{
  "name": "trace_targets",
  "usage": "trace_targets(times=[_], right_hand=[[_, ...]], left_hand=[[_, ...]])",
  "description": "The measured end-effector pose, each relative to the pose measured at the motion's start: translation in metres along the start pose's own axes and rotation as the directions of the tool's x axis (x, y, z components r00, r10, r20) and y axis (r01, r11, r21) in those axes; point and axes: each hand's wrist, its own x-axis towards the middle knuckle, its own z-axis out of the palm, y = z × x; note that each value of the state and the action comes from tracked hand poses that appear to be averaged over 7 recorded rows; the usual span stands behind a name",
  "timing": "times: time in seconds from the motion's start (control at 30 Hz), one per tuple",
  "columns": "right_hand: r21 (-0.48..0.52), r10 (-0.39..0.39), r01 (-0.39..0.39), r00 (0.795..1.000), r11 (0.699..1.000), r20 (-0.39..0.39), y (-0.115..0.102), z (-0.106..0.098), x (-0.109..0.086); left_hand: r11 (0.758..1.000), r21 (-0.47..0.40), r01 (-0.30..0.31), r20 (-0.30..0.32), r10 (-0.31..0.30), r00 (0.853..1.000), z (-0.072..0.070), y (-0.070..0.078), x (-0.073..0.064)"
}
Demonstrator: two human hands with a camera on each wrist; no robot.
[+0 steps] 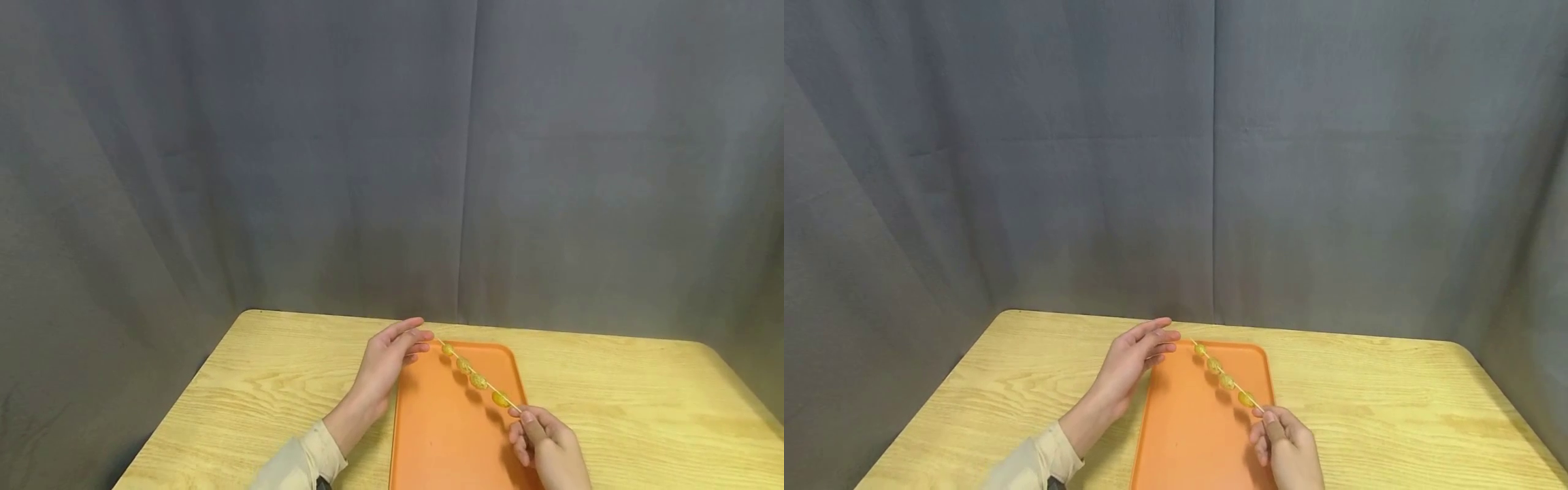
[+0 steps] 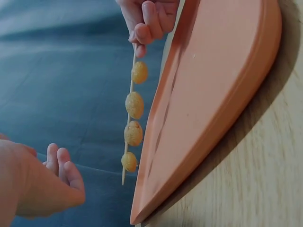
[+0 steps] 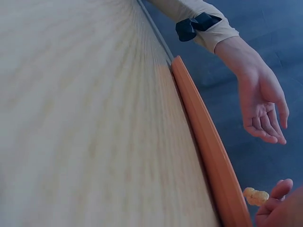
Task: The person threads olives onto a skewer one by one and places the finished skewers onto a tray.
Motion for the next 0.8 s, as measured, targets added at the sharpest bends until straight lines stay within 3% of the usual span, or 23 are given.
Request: trace_targets(times=[0.43,0.67,0.8], right_hand=[[-0.045,-0.016,0.018,0.999,0.999,0.043,0.007,0.011,-0.008],[-0.109,-0.027,0.042,0.991,0.993,0.129,0.006,0.015,-0.01],[-0.186,-0.022,0.065,0.974,0.98,0.223,0.005,0.013,-0.01]], left_hand=[[0.999,0.027,0.022,0.015,-0.023,1.0,-0.001,0.0,-0.01],[0.999,0.038,0.025,0.039,-0.026,0.999,-0.001,0.001,-0.011],[0.999,0.034,0.031,0.041,-0.033,0.999,0.0,0.0,-0.01]])
